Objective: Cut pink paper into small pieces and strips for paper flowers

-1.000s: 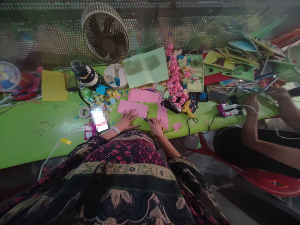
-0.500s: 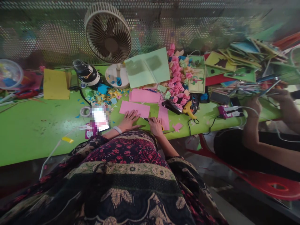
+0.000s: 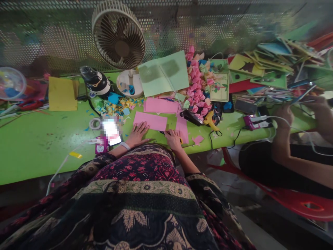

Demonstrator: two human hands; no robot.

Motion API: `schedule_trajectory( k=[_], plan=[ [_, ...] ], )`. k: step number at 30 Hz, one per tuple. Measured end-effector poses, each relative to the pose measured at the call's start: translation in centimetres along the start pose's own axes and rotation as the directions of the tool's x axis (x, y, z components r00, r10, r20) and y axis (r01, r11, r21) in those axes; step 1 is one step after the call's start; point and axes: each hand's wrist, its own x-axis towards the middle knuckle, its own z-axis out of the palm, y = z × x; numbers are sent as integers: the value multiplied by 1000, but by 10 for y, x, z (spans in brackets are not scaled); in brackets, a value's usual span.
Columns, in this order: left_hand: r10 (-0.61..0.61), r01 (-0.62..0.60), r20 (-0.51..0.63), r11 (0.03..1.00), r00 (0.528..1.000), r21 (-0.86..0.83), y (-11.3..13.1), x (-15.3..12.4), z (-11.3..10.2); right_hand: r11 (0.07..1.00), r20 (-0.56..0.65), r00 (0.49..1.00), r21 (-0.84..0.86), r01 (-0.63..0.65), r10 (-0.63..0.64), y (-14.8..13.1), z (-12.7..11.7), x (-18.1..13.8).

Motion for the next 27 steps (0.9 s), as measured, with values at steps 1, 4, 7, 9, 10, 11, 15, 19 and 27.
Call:
schedule_trajectory(
  k=[1,4,7,9,10,11,15,19,27],
  plan=[
    [3,-3,4,1000,1000,1,-1,0,1,1000,9,1000,-10,-1,1,-2,0,1],
    [1,-1,7,1000,1000,4,-2,0,3,999,30,999,-41,-10,11,-10,-2,5],
    [-5,5,12,1000,1000,5,-1,2,4,999,46,999,-46,-8,10,-15,-3,8],
    [-6,6,17,1000,1000,6,0,2,3,999,57,998,-45,-6,8,-16,-3,8],
    [-6,5,19,1000,1000,8,0,2,2,999,61,998,-45,-4,7,-16,-2,7],
    [-5,5,19,1000,1000,10,0,1,2,999,61,998,-44,-1,3,-15,-1,5],
    [-2,2,8,1000,1000,9,0,1,2,1000,49,999,-25,16,-15,-14,1,-2],
    [-2,2,-2,1000,1000,3,0,1,4,1000,43,999,-12,15,-14,-18,1,2],
    [-7,7,15,1000,1000,6,1,1,1,1000,51,998,-18,-24,25,-28,7,3]
  ],
)
